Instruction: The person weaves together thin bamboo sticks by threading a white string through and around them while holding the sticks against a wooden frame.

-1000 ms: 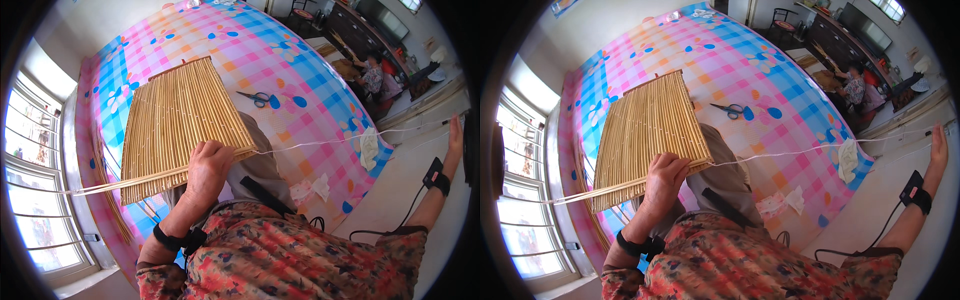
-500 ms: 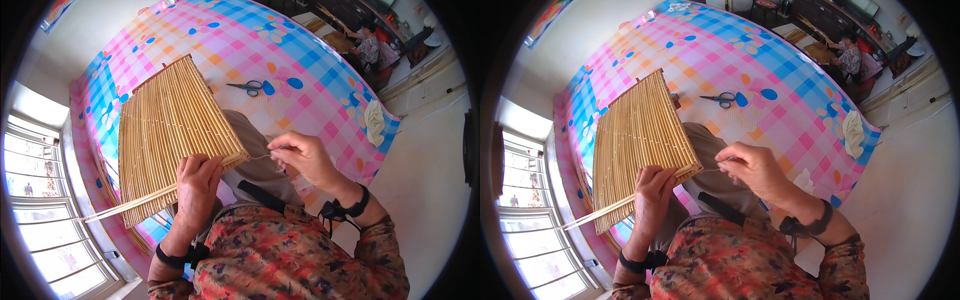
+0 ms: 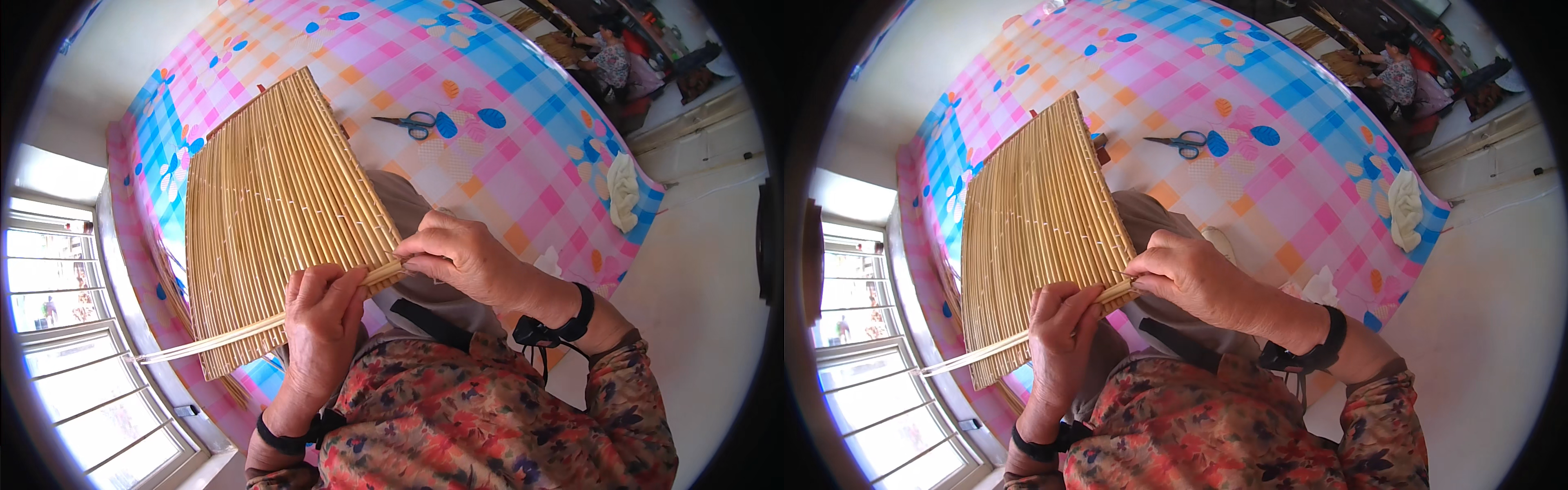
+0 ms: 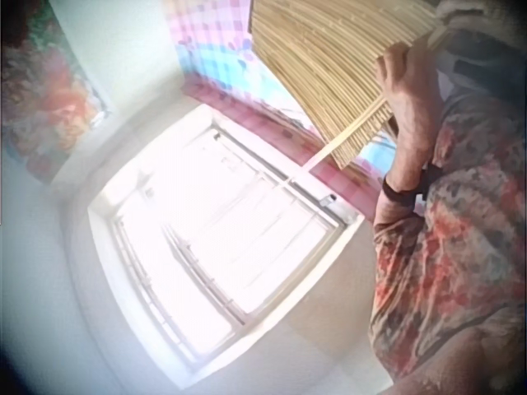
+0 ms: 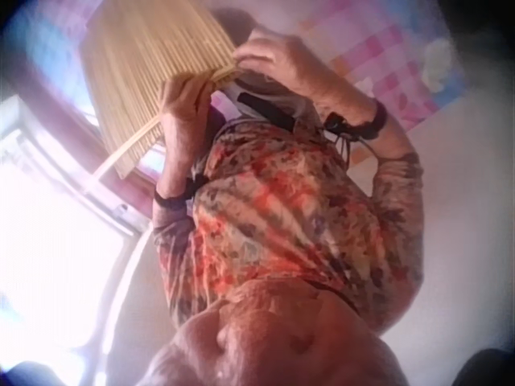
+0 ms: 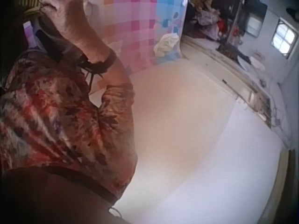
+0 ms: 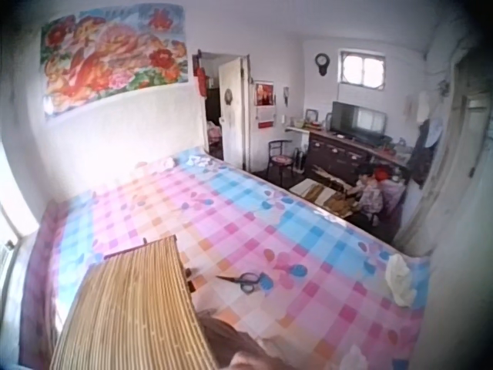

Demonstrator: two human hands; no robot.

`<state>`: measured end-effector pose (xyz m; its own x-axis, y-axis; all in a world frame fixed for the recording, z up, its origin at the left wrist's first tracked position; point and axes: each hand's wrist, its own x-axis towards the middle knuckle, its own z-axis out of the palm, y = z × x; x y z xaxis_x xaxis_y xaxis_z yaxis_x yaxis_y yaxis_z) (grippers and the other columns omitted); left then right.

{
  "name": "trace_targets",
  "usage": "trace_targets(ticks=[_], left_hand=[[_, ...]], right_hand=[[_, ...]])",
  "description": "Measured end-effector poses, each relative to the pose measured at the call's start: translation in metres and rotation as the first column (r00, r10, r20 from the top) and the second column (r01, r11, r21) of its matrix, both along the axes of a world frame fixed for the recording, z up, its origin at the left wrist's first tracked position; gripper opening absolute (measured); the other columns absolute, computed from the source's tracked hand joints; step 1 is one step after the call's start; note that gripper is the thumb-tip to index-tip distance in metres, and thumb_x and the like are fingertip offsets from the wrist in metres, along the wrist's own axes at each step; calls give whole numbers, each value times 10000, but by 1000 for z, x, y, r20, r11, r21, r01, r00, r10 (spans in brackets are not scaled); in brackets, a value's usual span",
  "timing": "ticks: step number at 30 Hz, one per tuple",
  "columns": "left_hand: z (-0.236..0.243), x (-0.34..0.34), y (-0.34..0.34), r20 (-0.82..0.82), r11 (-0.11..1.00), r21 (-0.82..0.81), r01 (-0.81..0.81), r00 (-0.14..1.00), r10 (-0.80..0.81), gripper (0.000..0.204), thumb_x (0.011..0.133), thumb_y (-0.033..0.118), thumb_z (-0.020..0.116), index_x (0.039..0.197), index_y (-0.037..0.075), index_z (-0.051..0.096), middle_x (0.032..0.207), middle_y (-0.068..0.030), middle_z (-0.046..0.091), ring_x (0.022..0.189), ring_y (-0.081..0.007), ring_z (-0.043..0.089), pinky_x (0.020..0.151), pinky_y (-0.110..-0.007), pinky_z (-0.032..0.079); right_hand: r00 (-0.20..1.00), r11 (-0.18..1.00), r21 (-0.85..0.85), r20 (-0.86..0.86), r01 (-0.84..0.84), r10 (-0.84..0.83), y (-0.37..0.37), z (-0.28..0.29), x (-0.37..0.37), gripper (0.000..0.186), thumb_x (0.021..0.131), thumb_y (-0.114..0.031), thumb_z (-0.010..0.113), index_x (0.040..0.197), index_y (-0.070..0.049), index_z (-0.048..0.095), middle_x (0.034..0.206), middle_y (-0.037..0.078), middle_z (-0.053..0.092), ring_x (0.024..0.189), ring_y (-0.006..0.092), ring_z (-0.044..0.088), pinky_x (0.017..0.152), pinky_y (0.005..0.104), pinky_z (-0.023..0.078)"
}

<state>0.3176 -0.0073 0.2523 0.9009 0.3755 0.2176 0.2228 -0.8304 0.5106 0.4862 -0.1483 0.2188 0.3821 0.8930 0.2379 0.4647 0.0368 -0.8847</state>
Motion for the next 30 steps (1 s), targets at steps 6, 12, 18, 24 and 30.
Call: trace_targets(ticks=[6, 12, 18, 24, 30], left_hand=[[-4, -1, -2, 10, 999, 52, 10, 1000, -10, 215, 795, 25, 680, 1009, 30, 699, 929, -89, 570, 862, -256, 550, 757, -360, 468], [-5, 0, 0, 28, 999, 40, 17, 999, -18, 213, 794, 21, 685, 1006, 21, 698, 927, -91, 570, 851, -261, 552, 744, -365, 470], [-4, -1, 0, 38, 999, 36, 22, 999, -23, 214, 790, 14, 685, 1004, 18, 697, 924, -94, 573, 852, -261, 558, 746, -364, 471], [-5, 1, 0, 37, 999, 32, 22, 999, -23, 208, 789, 17, 685, 997, 19, 696, 918, -95, 575, 850, -262, 558, 747, -365, 472], [-9, 0, -1, 42, 1000, 5, 24, 999, -25, 200, 797, 23, 676, 996, 18, 694, 915, -97, 577, 853, -269, 559, 749, -371, 471]], right_hand=[[997, 999, 12, 68, -38, 38, 2, 2, 0, 206, 842, -10, 690, 1044, -44, 670, 814, 34, 553, 711, 147, 557, 621, 273, 464], [966, 991, 42, 224, 123, -129, -17, -1, -6, 416, 841, 2, 632, 1244, -40, 535, 785, 79, 525, 695, 238, 578, 588, 328, 471], [782, 990, -101, 623, 98, -14, -32, -7, -32, 672, 830, -31, 578, 1450, -18, 320, 746, 65, 501, 669, 224, 556, 565, 339, 478], [691, 963, -195, 723, 189, 11, -25, -6, -43, 760, 783, 30, 580, 1470, 31, 253, 765, 90, 524, 677, 240, 561, 627, 356, 480], [608, 958, -205, 793, 200, 43, -25, -4, -43, 766, 781, 12, 586, 1464, 54, 241, 760, 78, 513, 685, 218, 548, 638, 339, 480]])
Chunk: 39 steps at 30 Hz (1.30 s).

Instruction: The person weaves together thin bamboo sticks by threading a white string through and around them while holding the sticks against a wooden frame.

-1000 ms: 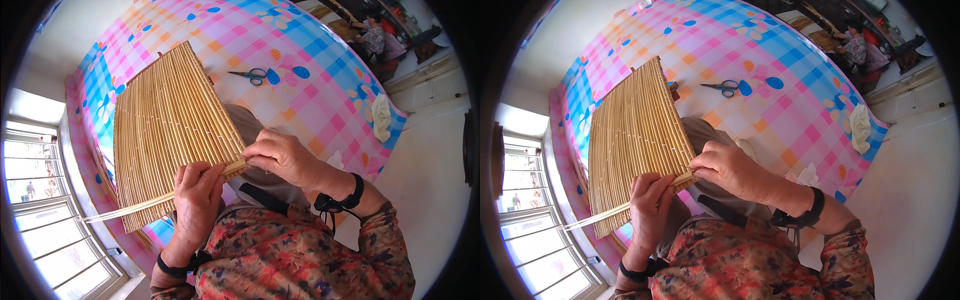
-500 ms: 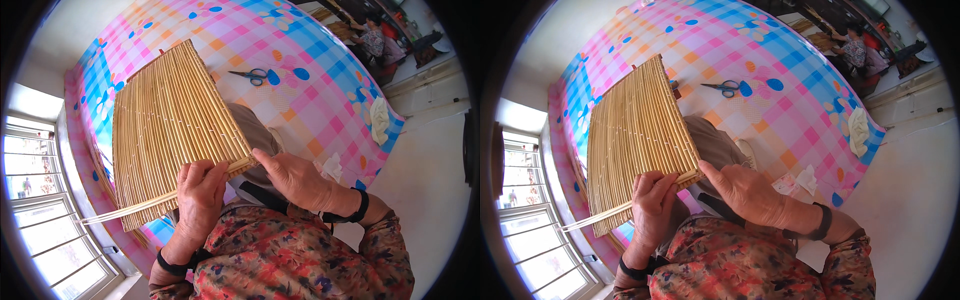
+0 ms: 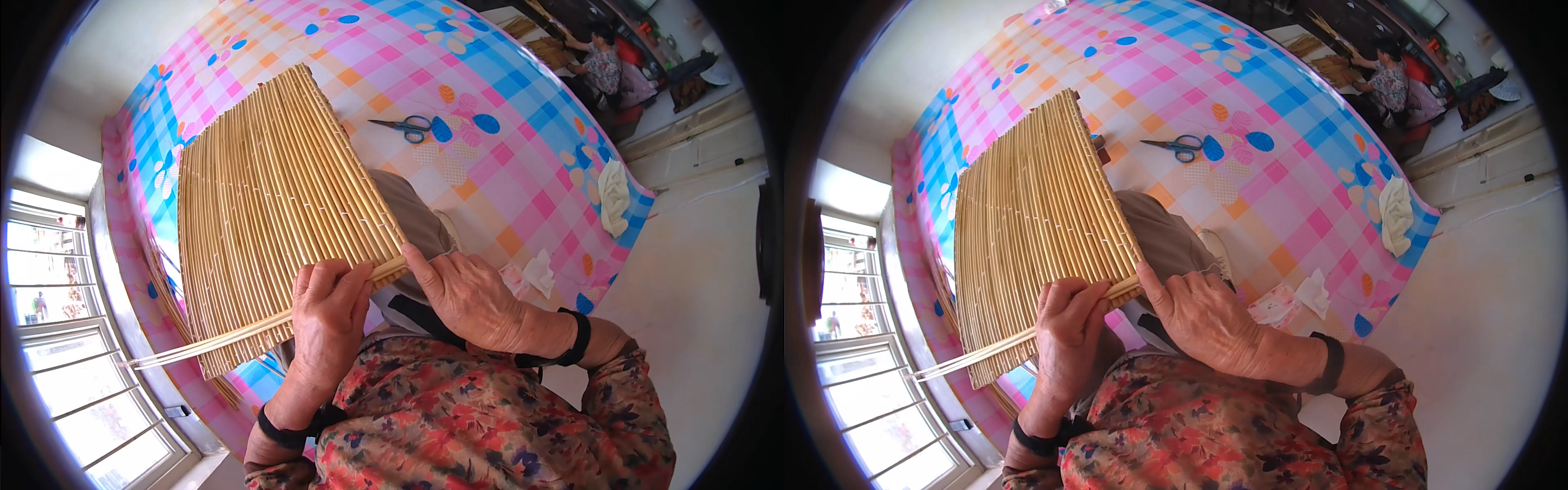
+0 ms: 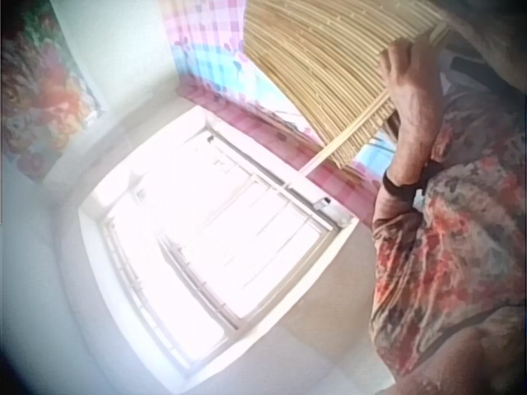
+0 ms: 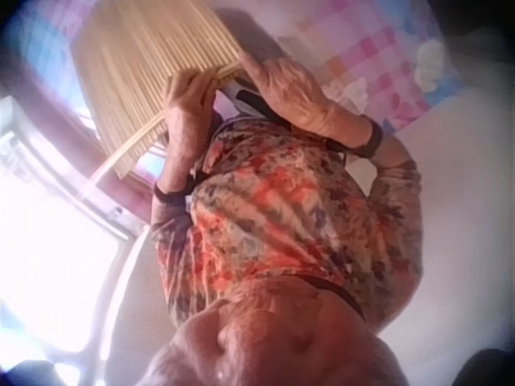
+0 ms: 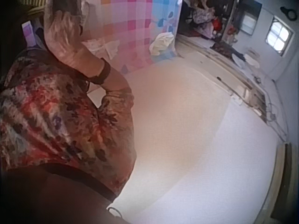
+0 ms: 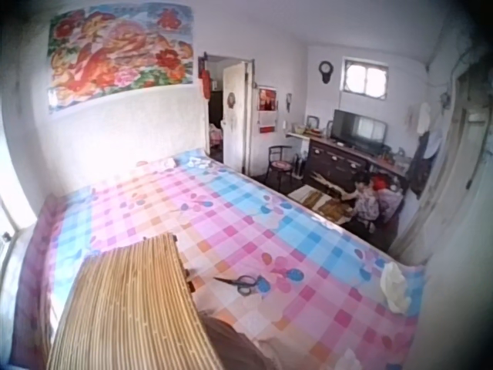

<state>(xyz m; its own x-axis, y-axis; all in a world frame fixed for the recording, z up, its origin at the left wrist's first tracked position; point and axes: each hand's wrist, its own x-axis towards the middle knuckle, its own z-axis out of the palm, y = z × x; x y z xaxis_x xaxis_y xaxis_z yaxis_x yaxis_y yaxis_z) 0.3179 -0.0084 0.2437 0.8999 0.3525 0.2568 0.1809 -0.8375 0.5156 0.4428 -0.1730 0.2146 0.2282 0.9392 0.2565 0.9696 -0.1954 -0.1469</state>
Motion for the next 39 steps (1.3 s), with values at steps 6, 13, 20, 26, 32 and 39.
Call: trace_targets(ticks=[6, 13, 20, 26, 32, 39], left_hand=[[5, 1, 0, 13, 1000, 1, -4, 1000, 4, 192, 807, 32, 668, 997, 10, 690, 913, -102, 577, 858, -277, 555, 758, -369, 466], [2, 0, 3, 46, 1000, -27, 7, 999, -6, 191, 807, 22, 668, 996, 7, 686, 907, -106, 577, 852, -283, 551, 751, -377, 464], [1, -3, 3, 53, 1000, 8, 8, 999, -8, 182, 810, 31, 673, 990, 9, 683, 898, -102, 575, 853, -284, 551, 753, -381, 467], [0, -2, 5, 64, 999, -9, 33, 997, -33, 179, 814, 36, 671, 992, 16, 686, 900, -100, 577, 856, -283, 553, 758, -383, 470], [-5, -5, 7, 74, 999, -12, 44, 996, -43, 210, 797, 45, 682, 1006, 44, 670, 906, -80, 550, 851, -269, 533, 790, -381, 447], [-1, -4, 5, 70, 1000, -9, 25, 997, -25, 205, 796, 26, 680, 1001, 16, 685, 902, -97, 575, 857, -280, 553, 759, -385, 469]], right_hand=[[972, 998, 64, -235, 10, 5, -2, 5, 8, 652, 814, 12, 604, 1413, -6, 348, 794, 96, 543, 692, 250, 592, 605, 356, 493], [885, 999, 39, -466, 30, -8, -14, 18, 30, 297, 841, -65, 660, 1126, -37, 579, 897, 124, 561, 816, 319, 617, 666, 388, 508], [125, 995, -99, -987, 21, -101, -15, 36, 51, 219, 957, -174, 591, 1046, 21, 637, 787, 24, 544, 664, 108, 584, 556, 254, 502], [-505, 998, -1, -862, 68, 34, -13, 20, 53, 323, 977, -232, 576, 1084, 70, 613, 699, -18, 482, 604, 52, 483, 537, 240, 499], [-403, 996, 58, -912, 61, 78, -10, 24, 49, 297, 970, -197, 582, 1088, 74, 613, 710, -10, 504, 644, 72, 523, 578, 249, 517], [375, 983, 85, -927, 161, 19, 3, 23, 37, 109, 931, -53, 595, 1018, -4, 638, 866, 38, 570, 719, 122, 573, 646, 291, 509]])
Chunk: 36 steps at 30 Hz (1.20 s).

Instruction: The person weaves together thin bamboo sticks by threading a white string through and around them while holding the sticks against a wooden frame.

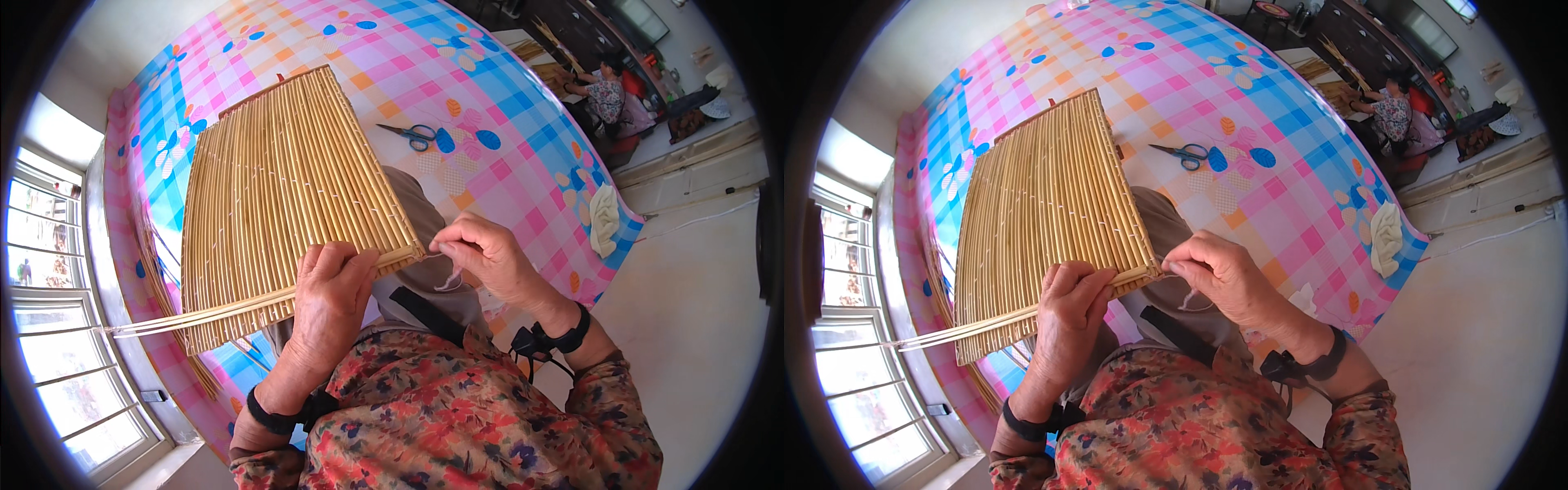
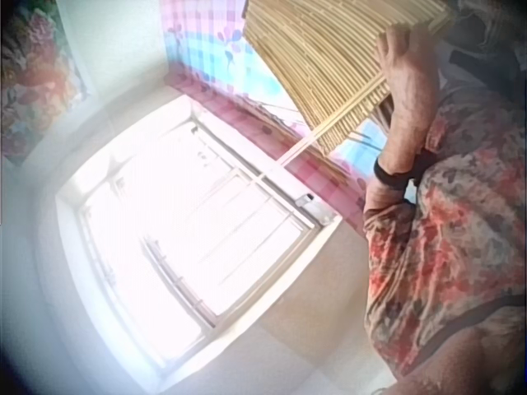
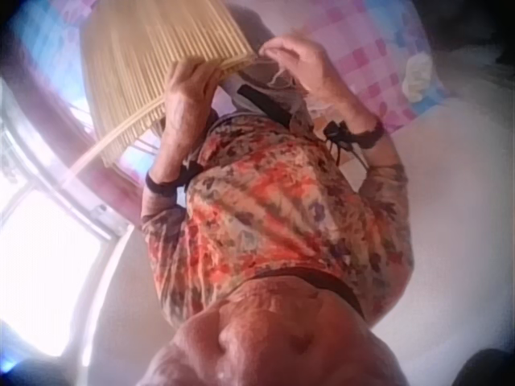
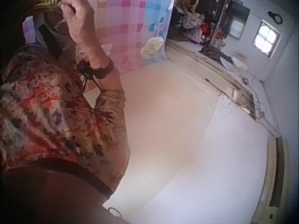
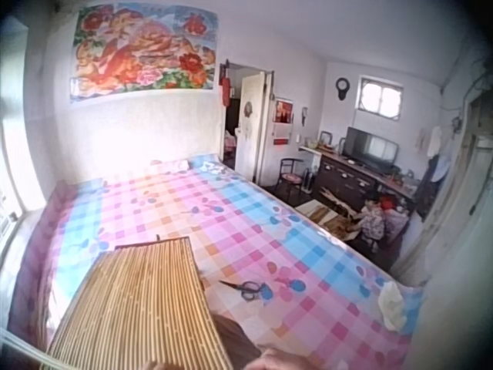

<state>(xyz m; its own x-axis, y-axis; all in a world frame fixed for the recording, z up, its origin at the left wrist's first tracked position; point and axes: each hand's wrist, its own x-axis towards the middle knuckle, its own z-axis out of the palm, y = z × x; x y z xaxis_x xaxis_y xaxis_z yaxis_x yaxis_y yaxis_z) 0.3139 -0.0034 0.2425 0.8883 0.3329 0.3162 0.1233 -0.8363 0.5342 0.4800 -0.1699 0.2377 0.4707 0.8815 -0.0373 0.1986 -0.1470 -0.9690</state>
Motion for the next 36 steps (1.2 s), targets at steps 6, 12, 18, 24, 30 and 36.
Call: trace_targets(ticks=[6, 12, 18, 24, 30, 36], left_hand=[[-3, -1, -1, 22, 1000, 8, 2, 1000, -2, 200, 792, 12, 678, 991, 17, 685, 909, -97, 575, 855, -283, 551, 758, -386, 472], [-5, -1, -2, 27, 1000, 2, 1, 1000, -1, 197, 790, 7, 677, 987, 22, 685, 910, -96, 575, 849, -281, 549, 754, -386, 473], [-4, 0, -4, 32, 1000, 10, -13, 999, 13, 199, 791, 14, 681, 990, 23, 683, 909, -92, 568, 853, -281, 542, 753, -386, 467], [-6, 0, -4, 31, 1000, 11, -13, 999, 13, 201, 794, 17, 680, 995, 18, 679, 916, -94, 565, 856, -283, 537, 762, -390, 464], [-12, 0, -3, 59, 1000, -27, 14, 998, -13, 209, 796, 35, 654, 1004, 39, 658, 912, -85, 541, 867, -273, 519, 799, -393, 438], [-9, 1, -3, 37, 1000, -24, 9, 999, -8, 208, 797, 26, 643, 1005, 29, 655, 914, -89, 546, 870, -281, 517, 809, -392, 441]], right_hand=[[890, 995, 85, 450, 43, -77, 11, -13, -12, 165, 852, -20, 672, 1011, -37, 629, 839, 89, 527, 738, 258, 567, 648, 345, 470], [827, 993, 112, 556, 22, -81, 13, -13, -18, 185, 825, -8, 686, 1000, -45, 638, 836, 76, 526, 731, 254, 576, 635, 351, 478], [742, 992, 116, 662, 44, -110, 14, -15, -24, 188, 793, 6, 698, 968, -37, 647, 819, 72, 516, 720, 247, 576, 619, 349, 481], [698, 988, 151, 705, 30, -129, 15, -15, -23, 186, 779, 10, 704, 950, -38, 651, 812, 69, 512, 707, 243, 568, 602, 347, 475], [734, 991, 133, 670, 36, -116, 17, -13, -22, 168, 788, 2, 705, 938, -48, 649, 808, 72, 520, 710, 246, 578, 606, 349, 477], [849, 992, 107, 516, 69, -115, 18, -11, -19, 124, 825, -22, 694, 929, -62, 641, 823, 80, 551, 704, 256, 595, 611, 342, 480]])
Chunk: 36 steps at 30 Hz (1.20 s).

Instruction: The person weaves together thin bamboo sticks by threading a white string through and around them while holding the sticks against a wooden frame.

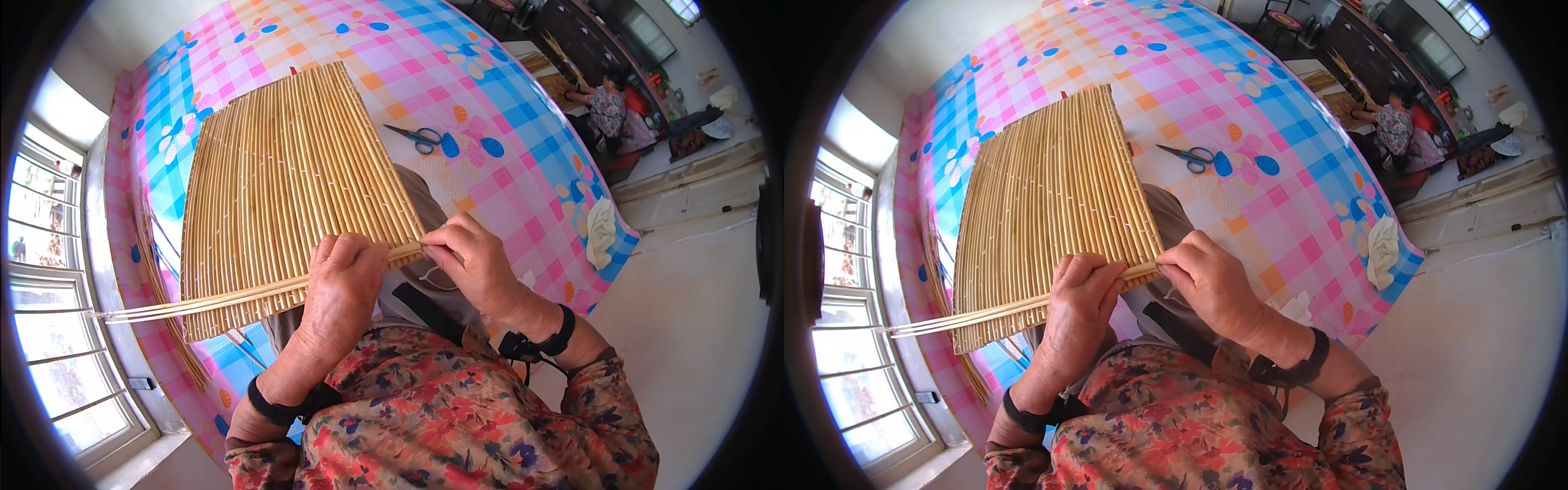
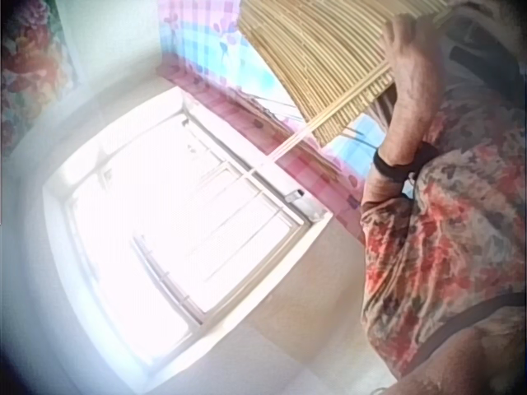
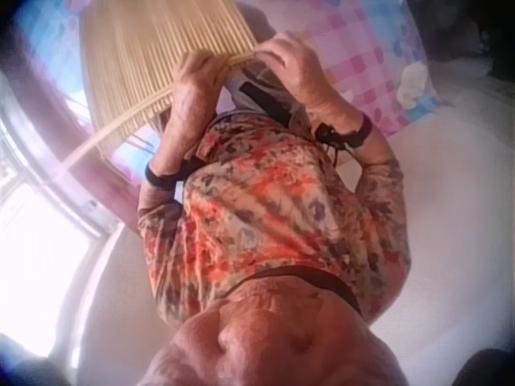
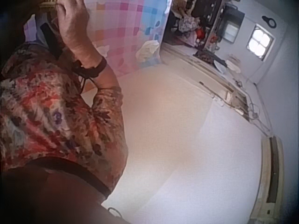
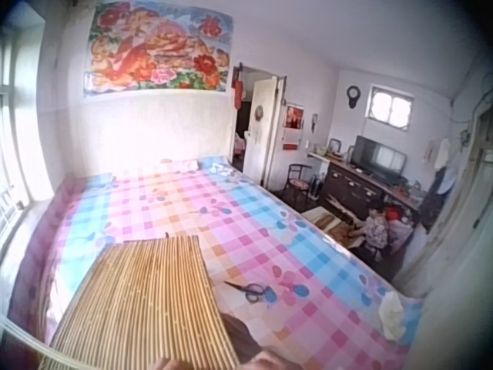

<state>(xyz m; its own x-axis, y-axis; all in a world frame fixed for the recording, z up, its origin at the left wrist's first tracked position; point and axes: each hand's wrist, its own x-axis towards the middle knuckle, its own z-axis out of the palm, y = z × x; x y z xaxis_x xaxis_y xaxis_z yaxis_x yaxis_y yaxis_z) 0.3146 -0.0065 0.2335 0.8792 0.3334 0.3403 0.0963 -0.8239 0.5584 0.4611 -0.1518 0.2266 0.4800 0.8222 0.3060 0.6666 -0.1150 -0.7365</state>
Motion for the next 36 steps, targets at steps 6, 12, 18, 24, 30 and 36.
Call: trace_targets(ticks=[6, 12, 18, 24, 30, 36], left_hand=[[-1, 0, 1, 8, 1000, -6, 16, 1000, -16, 227, 789, 14, 635, 1015, 26, 652, 922, -92, 552, 871, -282, 515, 809, -391, 441], [0, -1, 1, -6, 1000, -10, 25, 1000, -25, 235, 782, 5, 627, 1015, 24, 646, 926, -90, 553, 870, -280, 515, 809, -387, 442], [-2, -2, 2, 6, 1000, -14, 23, 1000, -23, 234, 779, 6, 631, 1011, 24, 647, 926, -90, 553, 871, -279, 516, 806, -387, 444], [-4, -1, 4, 14, 998, -37, 41, 999, -41, 228, 775, 2, 634, 1002, 21, 651, 924, -91, 552, 864, -280, 519, 802, -385, 445], [-2, 0, 3, 10, 998, 53, 43, 999, -43, 263, 748, -12, 606, 1007, 16, 647, 918, -96, 545, 855, -283, 519, 793, -376, 445], [3, 0, 2, -30, 999, 51, 9, 1000, -7, 209, 815, -7, 643, 1022, 2, 673, 923, -104, 569, 885, -287, 542, 779, -383, 469]], right_hand=[[995, 1000, -2, -96, -16, 16, 2, 2, 4, 125, 826, -13, 691, 928, -40, 625, 833, 81, 567, 719, 250, 603, 622, 339, 480], [994, 999, -38, -105, -29, 25, 3, 5, 3, 115, 821, -13, 695, 913, -37, 629, 839, 88, 576, 726, 255, 605, 633, 341, 482], [990, 996, -76, -137, -46, 35, 5, 10, 5, 120, 814, -8, 697, 911, -33, 630, 832, 90, 577, 732, 259, 605, 640, 340, 486], [979, 997, -63, -199, -51, 38, 3, 5, 4, 121, 825, -8, 690, 927, -33, 631, 828, 86, 574, 734, 236, 606, 650, 326, 486], [948, 997, -18, -311, 71, -73, -15, -3, -3, 115, 851, -16, 677, 956, -37, 634, 819, 77, 568, 724, 209, 597, 644, 314, 476], [904, 999, 23, -427, 22, -10, -18, -6, -15, 91, 905, -47, 637, 987, -11, 622, 797, 72, 598, 684, 123, 560, 615, 277, 458]])
